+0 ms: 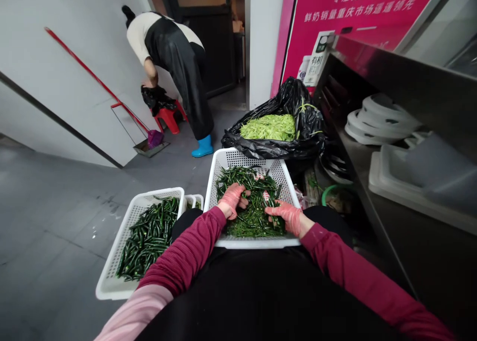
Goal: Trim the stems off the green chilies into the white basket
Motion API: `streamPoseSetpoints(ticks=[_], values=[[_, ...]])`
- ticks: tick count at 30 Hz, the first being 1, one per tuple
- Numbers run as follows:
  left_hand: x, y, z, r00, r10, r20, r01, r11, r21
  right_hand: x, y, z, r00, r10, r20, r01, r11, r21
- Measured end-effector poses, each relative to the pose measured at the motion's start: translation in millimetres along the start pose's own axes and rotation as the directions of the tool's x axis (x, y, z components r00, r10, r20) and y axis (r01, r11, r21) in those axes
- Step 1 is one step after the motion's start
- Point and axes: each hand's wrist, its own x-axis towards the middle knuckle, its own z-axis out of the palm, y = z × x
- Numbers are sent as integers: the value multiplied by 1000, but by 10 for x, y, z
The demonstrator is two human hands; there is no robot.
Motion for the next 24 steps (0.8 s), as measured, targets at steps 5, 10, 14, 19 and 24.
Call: streamPoseSetpoints(ticks=[5,10,14,19,24], values=[[-130,-186,124,980,-82,182,44,978,206,25,27,-11,998,-35,-53,44,983,179],[-280,-260,337,989,17,150,-69,935,349,92,136,50,993,-56,-106,66,993,98],[-278,-231,319,993,27,117,-81,869,487,133,203,36,991,-55,-124,62,997,54],[-208,-282,299,996,-55,73,3,819,574,71,161,72,970,-198,-142,185,977,-102],[-131,-348,259,977,-214,10,195,906,377,-100,54,216,764,-638,-96,485,667,-566]])
